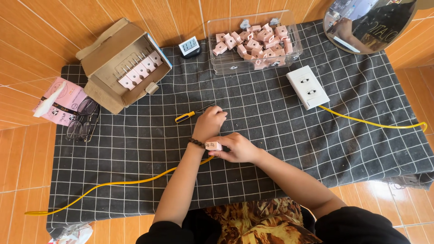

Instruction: Wiring a yellow electrical cable into a power socket and assembling small plastic components

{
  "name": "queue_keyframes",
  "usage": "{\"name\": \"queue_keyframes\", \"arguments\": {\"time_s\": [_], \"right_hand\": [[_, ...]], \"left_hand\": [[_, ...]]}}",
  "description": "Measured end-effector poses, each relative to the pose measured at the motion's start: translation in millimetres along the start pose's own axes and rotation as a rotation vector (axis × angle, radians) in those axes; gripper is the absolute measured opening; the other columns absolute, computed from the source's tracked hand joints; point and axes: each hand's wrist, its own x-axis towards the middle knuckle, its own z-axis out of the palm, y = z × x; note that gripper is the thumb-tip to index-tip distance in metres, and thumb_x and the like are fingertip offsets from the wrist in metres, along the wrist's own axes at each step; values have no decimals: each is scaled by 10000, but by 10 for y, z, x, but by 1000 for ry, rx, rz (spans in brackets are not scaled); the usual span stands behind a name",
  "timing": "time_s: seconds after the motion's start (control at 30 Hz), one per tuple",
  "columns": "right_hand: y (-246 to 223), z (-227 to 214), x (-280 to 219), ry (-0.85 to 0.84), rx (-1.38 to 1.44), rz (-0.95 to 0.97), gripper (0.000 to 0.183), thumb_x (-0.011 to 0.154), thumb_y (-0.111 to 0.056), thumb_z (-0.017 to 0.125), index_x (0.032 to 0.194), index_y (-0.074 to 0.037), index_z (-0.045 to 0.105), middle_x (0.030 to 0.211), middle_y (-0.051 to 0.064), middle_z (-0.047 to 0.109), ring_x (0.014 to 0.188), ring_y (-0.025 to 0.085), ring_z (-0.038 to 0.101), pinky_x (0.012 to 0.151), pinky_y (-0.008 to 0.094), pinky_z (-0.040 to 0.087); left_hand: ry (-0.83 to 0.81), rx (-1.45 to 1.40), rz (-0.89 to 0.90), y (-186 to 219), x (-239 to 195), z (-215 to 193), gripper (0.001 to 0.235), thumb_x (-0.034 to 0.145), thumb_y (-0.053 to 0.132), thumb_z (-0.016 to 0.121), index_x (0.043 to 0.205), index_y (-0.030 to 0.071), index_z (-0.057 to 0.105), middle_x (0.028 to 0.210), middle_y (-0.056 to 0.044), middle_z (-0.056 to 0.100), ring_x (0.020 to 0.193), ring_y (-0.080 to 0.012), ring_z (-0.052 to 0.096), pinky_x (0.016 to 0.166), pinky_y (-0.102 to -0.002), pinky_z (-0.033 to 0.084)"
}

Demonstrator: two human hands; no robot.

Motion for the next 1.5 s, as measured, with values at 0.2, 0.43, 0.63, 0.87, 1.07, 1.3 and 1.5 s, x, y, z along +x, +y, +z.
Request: {"name": "queue_keyframes", "arguments": {"time_s": [0.2,0.43,0.63,0.87,1.07,1.3,1.5], "right_hand": [[-38,-77,96,6,35,119,276,867,-138,844,1097,-11,759,688,143,733,582,338,737,503,368,560],[132,-111,172,228,423,720,289,945,-63,748,1175,94,670,884,261,775,736,295,778,635,392,672],[506,-168,73,414,519,847,450,1004,-77,685,1362,148,532,974,311,750,796,367,785,685,451,694],[380,-201,117,345,479,749,590,981,14,666,1510,104,419,1054,304,739,864,334,783,725,438,696],[251,-222,146,249,366,644,723,983,35,631,1608,48,268,1087,325,712,893,320,774,778,415,690],[143,-520,245,86,21,553,715,926,-27,737,1544,22,382,1040,273,754,876,355,786,757,440,659],[210,-1047,179,-94,-481,569,102,831,-51,817,932,-50,806,812,127,757,731,310,752,702,396,600]], "left_hand": [[-27,173,-58,-109,-109,229,120,894,306,689,815,226,647,825,46,531,766,-167,630,514,-276,551],[59,-387,-394,32,189,-771,45,962,100,695,998,118,676,898,-60,644,819,-274,715,637,-343,615],[72,-1035,-596,310,252,-886,147,933,-6,731,1080,3,737,1028,-139,737,884,-223,753,766,-314,653],[33,-849,-579,270,222,-684,100,918,106,799,1009,74,770,961,-73,690,772,-188,679,640,-286,618],[39,-1103,-729,259,198,-664,368,929,147,810,1236,33,642,1217,-144,649,1032,-246,671,797,-330,613],[57,-1221,-827,236,213,-581,499,917,167,837,1357,19,656,1244,-212,729,1154,-283,703,935,-354,586],[175,-1300,-920,134,151,-532,485,960,128,783,1373,-39,593,1220,-242,697,1123,-292,712,912,-373,619]]}}
